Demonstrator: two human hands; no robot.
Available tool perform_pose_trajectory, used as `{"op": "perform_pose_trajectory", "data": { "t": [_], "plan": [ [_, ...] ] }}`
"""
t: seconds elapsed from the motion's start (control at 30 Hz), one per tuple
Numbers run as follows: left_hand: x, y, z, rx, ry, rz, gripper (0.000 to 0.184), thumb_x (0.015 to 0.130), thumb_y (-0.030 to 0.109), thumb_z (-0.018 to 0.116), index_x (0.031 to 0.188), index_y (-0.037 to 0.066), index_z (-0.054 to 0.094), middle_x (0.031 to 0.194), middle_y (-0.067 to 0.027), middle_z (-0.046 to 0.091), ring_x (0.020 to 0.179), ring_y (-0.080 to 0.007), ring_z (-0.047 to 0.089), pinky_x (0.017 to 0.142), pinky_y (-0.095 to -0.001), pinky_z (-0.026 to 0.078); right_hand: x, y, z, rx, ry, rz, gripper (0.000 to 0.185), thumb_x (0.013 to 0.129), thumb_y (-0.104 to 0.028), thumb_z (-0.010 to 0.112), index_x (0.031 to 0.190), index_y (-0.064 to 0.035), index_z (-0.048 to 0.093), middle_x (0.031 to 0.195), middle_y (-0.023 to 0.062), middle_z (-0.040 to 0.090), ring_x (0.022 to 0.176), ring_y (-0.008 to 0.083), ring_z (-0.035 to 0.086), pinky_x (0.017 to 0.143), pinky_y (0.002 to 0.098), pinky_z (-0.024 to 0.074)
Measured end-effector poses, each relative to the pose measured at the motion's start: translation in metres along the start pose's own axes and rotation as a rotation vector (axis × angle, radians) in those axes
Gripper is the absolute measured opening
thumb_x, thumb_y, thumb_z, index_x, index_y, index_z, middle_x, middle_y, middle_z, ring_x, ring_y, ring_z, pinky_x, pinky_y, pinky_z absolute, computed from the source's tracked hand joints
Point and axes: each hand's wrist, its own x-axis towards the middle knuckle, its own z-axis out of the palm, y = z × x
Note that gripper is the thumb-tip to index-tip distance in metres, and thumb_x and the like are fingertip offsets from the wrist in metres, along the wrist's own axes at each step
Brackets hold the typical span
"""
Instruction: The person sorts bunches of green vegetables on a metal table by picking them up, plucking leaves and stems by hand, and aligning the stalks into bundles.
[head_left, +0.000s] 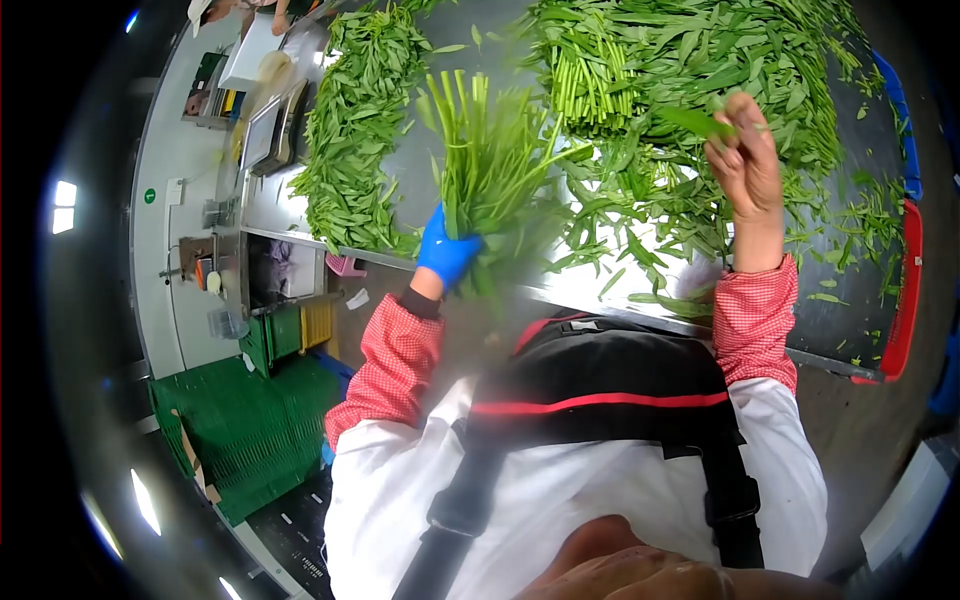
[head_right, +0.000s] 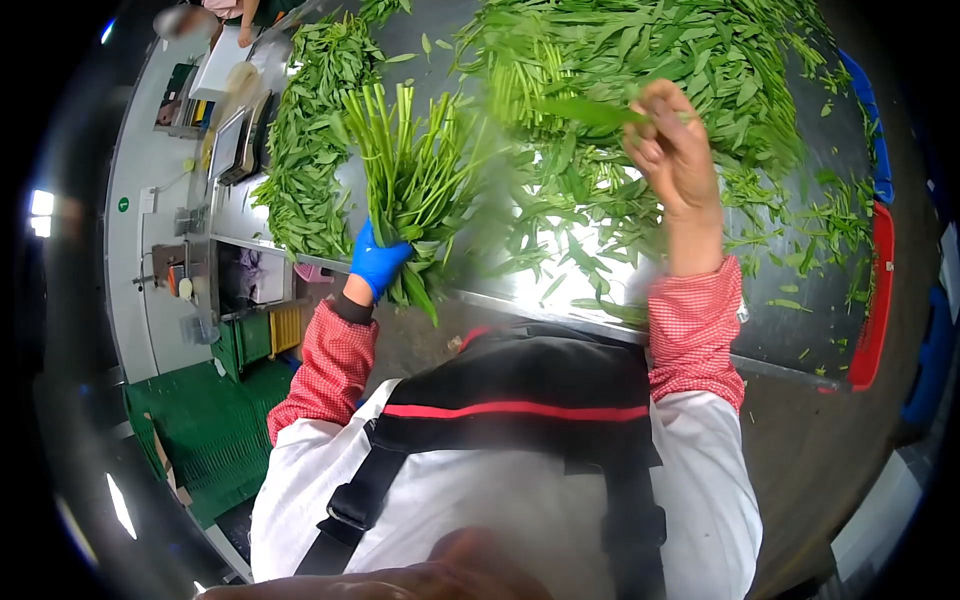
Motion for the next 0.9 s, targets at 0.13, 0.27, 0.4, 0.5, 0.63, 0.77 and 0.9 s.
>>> {"op": "perform_pose_trajectory", "data": {
  "t": [0.13, 0.27, 0.4, 0.5, 0.63, 0.77, 0.9],
  "plan": [
    [0.001, 0.004, -0.002, -0.097, -0.058, -0.158, 0.049, 0.067, -0.003, 0.064, 0.114, 0.000, 0.051, 0.101, -0.0075, 0.063, 0.089, -0.0173, 0.060, 0.079, -0.0311, 0.049, -0.007, 0.062, -0.030, -1.239, -0.295, 0.329, 0.025, 0.086, -0.021, 0.061, 0.108, -0.0096, 0.059, 0.085, 0.0053, 0.059, 0.076, 0.0155, 0.057, 0.062, 0.0302, 0.0484],
    [0.000, 0.010, 0.001, 0.090, -0.042, -0.053, 0.055, 0.067, 0.000, 0.065, 0.120, 0.001, 0.050, 0.107, -0.0091, 0.063, 0.094, -0.0181, 0.060, 0.082, -0.0310, 0.048, -0.004, 0.068, 0.016, -0.993, 0.050, 0.282, 0.031, 0.083, -0.024, 0.065, 0.108, -0.0056, 0.060, 0.081, 0.0030, 0.061, 0.070, 0.0116, 0.057, 0.062, 0.0266, 0.0474],
    [0.000, 0.012, 0.010, 0.398, 0.084, 0.209, 0.065, 0.068, 0.002, 0.069, 0.128, 0.004, 0.046, 0.114, -0.0146, 0.060, 0.102, -0.0258, 0.059, 0.087, -0.0334, 0.047, 0.009, 0.100, 0.034, -1.161, -0.031, 0.264, 0.027, 0.085, -0.025, 0.061, 0.098, -0.0006, 0.062, 0.072, 0.0033, 0.061, 0.060, 0.0111, 0.055, 0.057, 0.0250, 0.0450],
    [0.002, 0.031, 0.014, 0.489, 0.194, 0.450, 0.062, 0.070, -0.003, 0.065, 0.128, 0.006, 0.047, 0.115, -0.0174, 0.058, 0.106, -0.0336, 0.056, 0.089, -0.0366, 0.046, 0.010, 0.126, 0.021, -0.944, -0.051, 0.347, 0.021, 0.085, -0.018, 0.057, 0.096, -0.0006, 0.064, 0.075, 0.0057, 0.064, 0.060, 0.0125, 0.055, 0.058, 0.0278, 0.0455],
    [0.010, 0.023, -0.007, 0.585, 0.252, 0.536, 0.069, 0.065, -0.011, 0.057, 0.130, 0.006, 0.044, 0.106, -0.0179, 0.058, 0.097, -0.0360, 0.056, 0.081, -0.0391, 0.047, 0.010, 0.047, 0.017, -0.222, 0.092, 0.189, 0.021, 0.087, -0.016, 0.054, 0.100, 0.0004, 0.058, 0.059, -0.0042, 0.043, 0.048, 0.0041, 0.037, 0.045, 0.0175, 0.0315],
    [0.015, 0.014, -0.019, 0.808, 0.244, 0.555, 0.075, 0.063, -0.013, 0.053, 0.133, 0.009, 0.041, 0.084, -0.0139, 0.054, 0.074, -0.0335, 0.053, 0.065, -0.0419, 0.044, 0.004, 0.033, 0.036, -0.427, 0.027, 0.266, 0.019, 0.090, -0.020, 0.057, 0.097, -0.0022, 0.061, 0.064, -0.0037, 0.049, 0.053, 0.0028, 0.042, 0.049, 0.0168, 0.0338],
    [0.019, 0.026, -0.021, 1.131, 0.215, 0.512, 0.071, 0.068, -0.006, 0.055, 0.136, 0.010, 0.039, 0.081, -0.0106, 0.053, 0.070, -0.0281, 0.054, 0.061, -0.0378, 0.045, 0.001, 0.048, 0.067, -0.881, 0.060, 0.055, 0.017, 0.090, -0.017, 0.057, 0.096, -0.0011, 0.063, 0.073, -0.0024, 0.057, 0.064, 0.0055, 0.051, 0.057, 0.0196, 0.0407]
  ]
}}
